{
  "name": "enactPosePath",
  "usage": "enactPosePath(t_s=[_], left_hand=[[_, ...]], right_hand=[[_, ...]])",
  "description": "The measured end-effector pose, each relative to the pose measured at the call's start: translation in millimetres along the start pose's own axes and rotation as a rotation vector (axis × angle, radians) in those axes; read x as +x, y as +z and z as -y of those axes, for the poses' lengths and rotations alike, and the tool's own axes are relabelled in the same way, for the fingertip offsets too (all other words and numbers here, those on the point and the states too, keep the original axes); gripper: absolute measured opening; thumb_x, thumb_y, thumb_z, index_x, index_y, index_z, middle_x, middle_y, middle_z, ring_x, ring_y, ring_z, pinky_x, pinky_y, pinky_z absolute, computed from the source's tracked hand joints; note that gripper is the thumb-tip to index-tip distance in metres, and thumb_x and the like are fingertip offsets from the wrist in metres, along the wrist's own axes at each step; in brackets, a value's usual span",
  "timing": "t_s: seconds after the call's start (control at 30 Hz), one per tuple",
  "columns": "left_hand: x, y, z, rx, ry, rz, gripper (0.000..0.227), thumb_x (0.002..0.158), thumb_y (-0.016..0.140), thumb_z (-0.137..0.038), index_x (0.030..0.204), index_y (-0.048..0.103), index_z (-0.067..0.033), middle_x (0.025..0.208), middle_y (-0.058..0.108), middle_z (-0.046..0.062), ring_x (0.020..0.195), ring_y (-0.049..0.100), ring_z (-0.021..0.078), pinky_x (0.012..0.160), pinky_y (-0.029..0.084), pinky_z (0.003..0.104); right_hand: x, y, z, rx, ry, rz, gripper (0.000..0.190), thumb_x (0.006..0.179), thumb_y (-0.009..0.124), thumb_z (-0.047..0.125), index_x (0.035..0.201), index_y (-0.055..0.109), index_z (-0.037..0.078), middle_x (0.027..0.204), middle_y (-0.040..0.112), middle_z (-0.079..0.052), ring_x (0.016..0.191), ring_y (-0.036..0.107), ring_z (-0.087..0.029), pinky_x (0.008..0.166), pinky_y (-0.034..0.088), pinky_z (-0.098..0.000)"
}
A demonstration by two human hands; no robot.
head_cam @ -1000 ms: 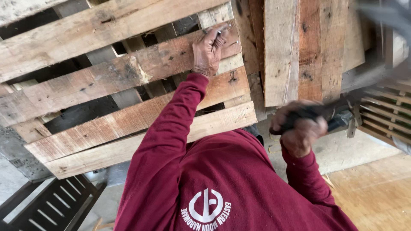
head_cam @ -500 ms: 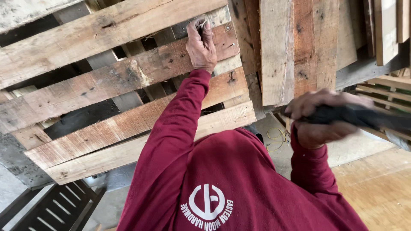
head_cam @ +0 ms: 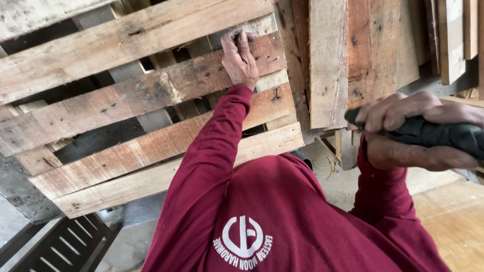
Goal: The person hammers nails into wooden planks to assemble a wooden pallet structure. They repeatedly pick up nails from a container, position them on the wood, and strike them with a hammer. The person also adjusts the position of the planks to align them correctly during the assembly process.
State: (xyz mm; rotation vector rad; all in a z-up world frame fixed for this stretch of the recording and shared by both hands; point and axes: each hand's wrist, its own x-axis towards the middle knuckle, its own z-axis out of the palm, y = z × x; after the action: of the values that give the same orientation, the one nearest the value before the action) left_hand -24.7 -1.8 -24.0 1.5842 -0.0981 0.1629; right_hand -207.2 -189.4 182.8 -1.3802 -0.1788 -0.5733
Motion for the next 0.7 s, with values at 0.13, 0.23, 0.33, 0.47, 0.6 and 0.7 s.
enactPosePath(t_s=[0.13,0.23,0.33,0.47,0.6,0.7], left_hand=[[8,1,-3,0.014,-0.102,-0.045,0.015,0.112,0.050,-0.020,0.112,0.054,-0.0056,0.085,0.069,0.005,0.078,0.068,0.0121,0.076,0.060,0.029],[2,-2,-5,0.022,-0.142,-0.037,0.016,0.112,0.050,-0.021,0.110,0.052,-0.0055,0.081,0.066,0.004,0.072,0.064,0.0103,0.069,0.057,0.028],[-4,1,-6,-0.022,-0.111,-0.022,0.017,0.112,0.050,-0.023,0.111,0.052,-0.0061,0.080,0.064,0.003,0.071,0.062,0.0096,0.068,0.057,0.028],[2,-2,-10,-0.096,-0.117,-0.007,0.018,0.113,0.047,-0.024,0.112,0.051,-0.0074,0.081,0.063,0.003,0.073,0.061,0.0086,0.069,0.057,0.027],[1,-5,-11,-0.039,-0.126,-0.046,0.019,0.113,0.046,-0.024,0.113,0.054,-0.0068,0.079,0.064,0.003,0.071,0.060,0.0088,0.068,0.054,0.027],[10,-5,-8,-0.033,-0.097,-0.047,0.018,0.114,0.046,-0.024,0.111,0.054,-0.0080,0.080,0.065,0.002,0.071,0.062,0.0086,0.066,0.054,0.025]], right_hand=[[-78,41,-47,-0.512,1.073,-0.097,0.024,0.103,0.059,0.029,0.101,0.061,0.005,0.072,0.059,-0.007,0.057,0.054,-0.013,0.048,0.045,-0.0288],[-84,39,-35,-0.500,1.132,-0.224,0.023,0.106,0.054,0.027,0.100,0.063,0.006,0.068,0.057,-0.002,0.051,0.050,-0.010,0.043,0.042,-0.0277],[-57,28,-2,-0.128,0.574,-0.292,0.029,0.113,0.059,0.035,0.108,0.064,0.007,0.073,0.063,-0.006,0.051,0.060,-0.014,0.042,0.050,-0.0262],[-10,-19,-1,-0.107,0.017,-0.028,0.048,0.102,0.053,0.055,0.122,0.059,0.011,0.086,0.067,-0.004,0.064,0.066,-0.016,0.055,0.057,-0.0339],[-72,12,-40,-0.652,0.641,0.150,0.038,0.105,0.052,0.039,0.121,0.059,0.005,0.078,0.063,-0.004,0.062,0.059,-0.011,0.054,0.050,-0.0297],[-93,14,-59,-0.608,1.300,-0.024,0.040,0.100,0.057,0.041,0.121,0.059,0.007,0.063,0.056,-0.004,0.048,0.053,-0.011,0.043,0.044,-0.0297]])
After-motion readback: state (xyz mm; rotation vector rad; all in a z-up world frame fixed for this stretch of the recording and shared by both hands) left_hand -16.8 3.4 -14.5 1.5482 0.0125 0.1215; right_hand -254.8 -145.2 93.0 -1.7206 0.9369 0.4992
